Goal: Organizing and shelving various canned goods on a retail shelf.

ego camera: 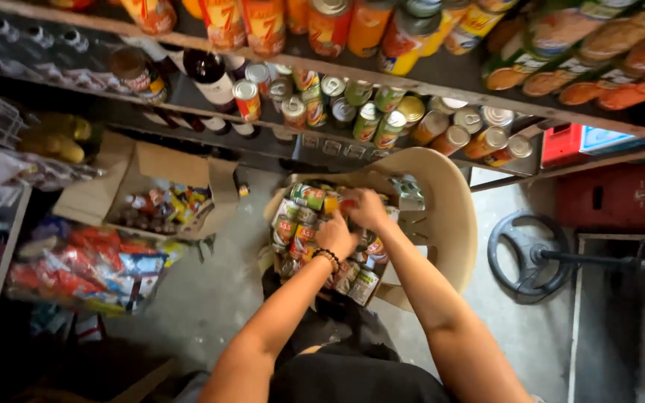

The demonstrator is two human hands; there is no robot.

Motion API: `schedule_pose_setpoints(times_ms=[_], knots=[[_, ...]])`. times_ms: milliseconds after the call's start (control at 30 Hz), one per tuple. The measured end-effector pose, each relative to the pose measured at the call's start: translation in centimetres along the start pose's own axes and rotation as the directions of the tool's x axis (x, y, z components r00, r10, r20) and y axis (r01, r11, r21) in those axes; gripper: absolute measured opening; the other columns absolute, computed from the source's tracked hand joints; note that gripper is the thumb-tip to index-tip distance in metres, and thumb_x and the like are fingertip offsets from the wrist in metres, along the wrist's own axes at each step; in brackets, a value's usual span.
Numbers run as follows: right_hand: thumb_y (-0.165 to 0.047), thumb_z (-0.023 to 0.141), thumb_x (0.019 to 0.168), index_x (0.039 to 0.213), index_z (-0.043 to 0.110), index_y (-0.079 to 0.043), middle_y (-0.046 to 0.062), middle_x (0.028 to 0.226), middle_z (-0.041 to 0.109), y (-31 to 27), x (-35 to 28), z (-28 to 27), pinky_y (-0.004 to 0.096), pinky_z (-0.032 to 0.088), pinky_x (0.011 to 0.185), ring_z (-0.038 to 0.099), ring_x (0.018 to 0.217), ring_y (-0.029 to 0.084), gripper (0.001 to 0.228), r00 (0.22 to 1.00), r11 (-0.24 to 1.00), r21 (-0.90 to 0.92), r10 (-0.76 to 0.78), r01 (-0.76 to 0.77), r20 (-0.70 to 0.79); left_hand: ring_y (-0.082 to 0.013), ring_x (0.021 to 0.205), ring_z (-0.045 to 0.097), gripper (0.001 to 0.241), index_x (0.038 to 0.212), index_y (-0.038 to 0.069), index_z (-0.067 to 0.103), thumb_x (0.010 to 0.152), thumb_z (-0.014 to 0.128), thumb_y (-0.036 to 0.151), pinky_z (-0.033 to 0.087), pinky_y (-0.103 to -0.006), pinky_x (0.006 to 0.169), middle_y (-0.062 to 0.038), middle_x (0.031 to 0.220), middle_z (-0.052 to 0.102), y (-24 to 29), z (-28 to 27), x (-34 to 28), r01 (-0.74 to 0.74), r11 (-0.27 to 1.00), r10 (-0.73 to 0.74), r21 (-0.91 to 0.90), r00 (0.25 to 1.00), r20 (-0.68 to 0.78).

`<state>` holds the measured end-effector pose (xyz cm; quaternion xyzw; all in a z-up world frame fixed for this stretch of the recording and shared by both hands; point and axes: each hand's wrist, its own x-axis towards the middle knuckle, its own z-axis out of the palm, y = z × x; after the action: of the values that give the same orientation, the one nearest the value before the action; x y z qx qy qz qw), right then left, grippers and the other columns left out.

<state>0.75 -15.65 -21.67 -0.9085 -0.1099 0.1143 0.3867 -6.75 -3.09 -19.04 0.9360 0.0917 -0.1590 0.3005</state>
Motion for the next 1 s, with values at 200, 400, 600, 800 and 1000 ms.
schedule_pose_setpoints(times_ms=[200, 400, 600, 800, 1000], knots=[[-0.015, 0.077, 0.079, 0.109, 0.074, -0.002, 0.014, 0.106, 0.074, -2.4, -0.4, -5.7, 0.039, 0.059, 0.085, 0.072, 0.096, 0.027, 0.033, 0.972, 0.984, 0.107, -0.117, 0.141, -0.203, -0.0452, 0.095, 0.068, 0.048, 0.111, 0.004, 0.057, 0.081, 0.073, 0.039, 0.054, -0.0568, 0.08, -0.024, 0.099, 0.072, 4.1, -5.6, 1.9, -0.231, 0.96, 0.226, -0.157, 0.973, -0.046], [-0.005, 0.068, 0.089, 0.117, 0.071, -0.002, 0.01, 0.105, 0.074, -12.1, -3.6, -18.8, 0.033, 0.061, 0.079, 0.073, 0.092, 0.019, 0.028, 0.96, 0.949, 0.291, -0.037, 0.121, -0.279, -0.0443, 0.094, 0.069, 0.029, 0.106, 0.007, 0.061, 0.086, 0.066, 0.026, 0.052, -0.0579, 0.08, -0.022, 0.094, 0.073, 11.7, -13.8, 2.2, -0.601, 0.785, 0.594, -0.149, 0.799, -0.094], [0.001, 0.069, 0.089, 0.12, 0.069, -0.002, 0.01, 0.112, 0.071, -18.5, -8.2, -30.3, 0.031, 0.059, 0.084, 0.072, 0.099, 0.018, 0.032, 0.837, 0.936, 0.065, -0.276, 0.345, -0.473, -0.0395, 0.094, 0.067, 0.023, 0.098, 0.009, 0.067, 0.084, 0.075, 0.026, 0.051, -0.0511, 0.081, -0.016, 0.095, 0.073, 22.4, -25.8, -2.6, -0.948, 0.317, 0.93, -0.038, 0.318, -0.184], [0.002, 0.068, 0.087, 0.118, 0.069, -0.002, 0.011, 0.115, 0.07, -26.1, -12.6, -39.2, 0.033, 0.058, 0.087, 0.071, 0.106, 0.022, 0.031, 0.682, 0.892, -0.253, -0.449, 0.374, -0.577, -0.0371, 0.097, 0.066, 0.026, 0.096, 0.004, 0.063, 0.081, 0.074, 0.022, 0.051, -0.0489, 0.085, -0.015, 0.101, 0.069, 30.6, -32.3, -6.6, -0.991, 0.112, 0.974, 0.078, 0.094, -0.206], [0.007, 0.064, 0.088, 0.116, 0.066, 0.001, 0.016, 0.119, 0.07, -30.4, -14.7, -44.4, 0.037, 0.055, 0.095, 0.07, 0.111, 0.031, 0.029, 0.476, 0.761, -0.517, -0.648, 0.391, -0.594, -0.037, 0.088, 0.065, 0.018, 0.087, 0.005, 0.065, 0.081, 0.072, 0.02, 0.052, -0.0494, 0.075, -0.015, 0.092, 0.071, 37.1, -37.0, -9.8, -0.993, -0.011, 0.959, 0.118, -0.044, -0.28]])
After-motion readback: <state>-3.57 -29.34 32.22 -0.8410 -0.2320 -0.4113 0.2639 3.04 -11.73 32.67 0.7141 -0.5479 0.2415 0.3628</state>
